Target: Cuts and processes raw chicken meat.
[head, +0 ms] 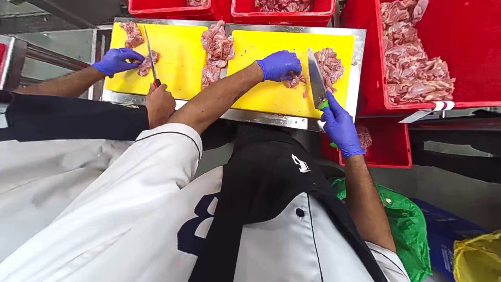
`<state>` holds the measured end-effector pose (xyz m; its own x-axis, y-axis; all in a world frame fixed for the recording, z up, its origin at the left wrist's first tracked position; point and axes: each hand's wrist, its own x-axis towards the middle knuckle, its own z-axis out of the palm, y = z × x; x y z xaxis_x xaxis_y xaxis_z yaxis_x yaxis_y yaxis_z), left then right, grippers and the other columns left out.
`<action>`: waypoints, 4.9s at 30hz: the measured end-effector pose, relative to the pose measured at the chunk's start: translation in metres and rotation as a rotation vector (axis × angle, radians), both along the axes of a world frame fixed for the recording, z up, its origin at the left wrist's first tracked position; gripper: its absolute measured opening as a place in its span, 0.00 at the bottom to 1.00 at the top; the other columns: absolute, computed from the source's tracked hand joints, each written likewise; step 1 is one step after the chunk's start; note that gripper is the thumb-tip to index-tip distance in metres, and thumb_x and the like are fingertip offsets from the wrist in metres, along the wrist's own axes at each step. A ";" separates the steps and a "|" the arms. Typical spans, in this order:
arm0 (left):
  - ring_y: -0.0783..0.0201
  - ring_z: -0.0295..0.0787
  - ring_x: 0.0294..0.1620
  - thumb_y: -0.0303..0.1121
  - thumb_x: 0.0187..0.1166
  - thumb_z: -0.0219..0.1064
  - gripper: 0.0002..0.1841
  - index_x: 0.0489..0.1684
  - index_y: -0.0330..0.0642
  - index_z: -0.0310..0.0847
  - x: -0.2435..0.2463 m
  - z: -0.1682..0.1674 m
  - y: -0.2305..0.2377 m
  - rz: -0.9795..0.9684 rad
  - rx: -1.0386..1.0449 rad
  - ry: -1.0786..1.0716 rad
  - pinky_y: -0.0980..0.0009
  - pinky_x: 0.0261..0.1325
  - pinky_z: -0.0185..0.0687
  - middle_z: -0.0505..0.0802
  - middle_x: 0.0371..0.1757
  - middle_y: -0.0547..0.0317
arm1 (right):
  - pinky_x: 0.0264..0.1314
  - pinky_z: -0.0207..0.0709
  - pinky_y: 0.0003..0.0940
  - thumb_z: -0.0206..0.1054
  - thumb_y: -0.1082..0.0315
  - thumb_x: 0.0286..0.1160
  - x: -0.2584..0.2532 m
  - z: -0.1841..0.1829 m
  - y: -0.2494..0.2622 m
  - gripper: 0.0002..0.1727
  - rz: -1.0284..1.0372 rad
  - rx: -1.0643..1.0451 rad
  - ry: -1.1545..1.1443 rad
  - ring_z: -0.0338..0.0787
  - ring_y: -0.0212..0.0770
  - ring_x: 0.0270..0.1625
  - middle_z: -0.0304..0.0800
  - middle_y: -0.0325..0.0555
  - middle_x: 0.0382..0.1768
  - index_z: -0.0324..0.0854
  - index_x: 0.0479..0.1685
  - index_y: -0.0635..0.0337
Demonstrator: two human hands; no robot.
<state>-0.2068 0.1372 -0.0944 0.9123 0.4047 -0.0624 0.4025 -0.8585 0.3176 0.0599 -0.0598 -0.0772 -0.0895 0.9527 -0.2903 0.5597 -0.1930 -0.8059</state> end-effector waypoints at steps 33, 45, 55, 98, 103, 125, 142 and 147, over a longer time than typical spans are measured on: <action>0.54 0.87 0.66 0.34 0.76 0.71 0.24 0.71 0.36 0.81 -0.047 -0.039 -0.041 0.805 -0.164 -0.526 0.59 0.68 0.83 0.89 0.67 0.46 | 0.49 0.81 0.67 0.48 0.55 0.93 -0.011 0.000 -0.009 0.29 0.236 0.006 -0.380 0.92 0.63 0.44 0.93 0.61 0.43 0.58 0.93 0.33; 0.62 0.91 0.40 0.35 0.87 0.63 0.14 0.52 0.28 0.80 -0.044 0.011 -0.041 0.655 -0.650 -0.531 0.63 0.49 0.90 0.91 0.42 0.47 | 0.33 0.82 0.53 0.48 0.55 0.93 0.020 0.023 0.004 0.30 -0.062 0.137 -0.226 0.86 0.47 0.28 0.90 0.51 0.36 0.58 0.94 0.37; 0.46 0.92 0.47 0.60 0.81 0.61 0.26 0.41 0.45 0.89 -0.057 -0.007 -0.120 1.201 -0.346 0.077 0.38 0.50 0.84 0.93 0.38 0.49 | 0.19 0.78 0.34 0.47 0.58 0.94 -0.042 -0.024 -0.020 0.29 0.207 -0.209 0.247 0.78 0.34 0.18 0.88 0.40 0.35 0.58 0.94 0.39; 0.54 0.90 0.62 0.32 0.78 0.68 0.11 0.51 0.37 0.90 -0.038 -0.025 -0.096 0.835 -0.288 -0.387 0.57 0.72 0.81 0.94 0.56 0.47 | 0.35 0.80 0.68 0.46 0.60 0.94 -0.094 -0.008 0.044 0.30 0.298 0.121 -0.387 0.91 0.66 0.36 0.92 0.62 0.38 0.54 0.95 0.36; 0.63 0.91 0.49 0.29 0.83 0.64 0.13 0.58 0.33 0.87 -0.064 -0.013 -0.068 1.020 -0.556 -0.697 0.63 0.56 0.89 0.93 0.56 0.48 | 0.38 0.81 0.63 0.48 0.59 0.93 -0.043 0.009 0.039 0.31 0.118 0.127 -0.313 0.89 0.58 0.35 0.90 0.58 0.38 0.54 0.95 0.38; 0.60 0.87 0.61 0.45 0.96 0.43 0.24 0.78 0.41 0.72 0.074 0.020 -0.054 0.695 -1.485 -1.108 0.58 0.64 0.85 0.88 0.65 0.51 | 0.12 0.73 0.28 0.49 0.64 0.93 -0.013 0.030 0.007 0.30 -0.134 0.066 0.287 0.75 0.33 0.14 0.84 0.40 0.31 0.55 0.94 0.52; 0.42 0.76 0.78 0.44 0.67 0.75 0.27 0.69 0.52 0.84 -0.208 -0.025 -0.150 1.378 0.084 0.105 0.40 0.72 0.76 0.86 0.73 0.51 | 0.12 0.72 0.30 0.50 0.62 0.92 -0.024 -0.014 0.001 0.31 0.044 -0.022 0.217 0.75 0.33 0.15 0.85 0.41 0.33 0.56 0.94 0.47; 0.39 0.82 0.72 0.39 0.72 0.71 0.22 0.67 0.46 0.84 -0.206 -0.031 -0.133 1.383 0.145 0.243 0.41 0.74 0.74 0.90 0.65 0.44 | 0.16 0.75 0.31 0.49 0.60 0.92 -0.035 -0.022 -0.007 0.30 0.142 -0.008 0.157 0.77 0.33 0.17 0.85 0.40 0.32 0.58 0.94 0.47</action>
<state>-0.4132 0.0042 -0.1253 -0.2490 0.9677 -0.0393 0.9659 0.2511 0.0635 0.0245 -0.0667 -0.0990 -0.2672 0.9251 -0.2700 0.4491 -0.1283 -0.8842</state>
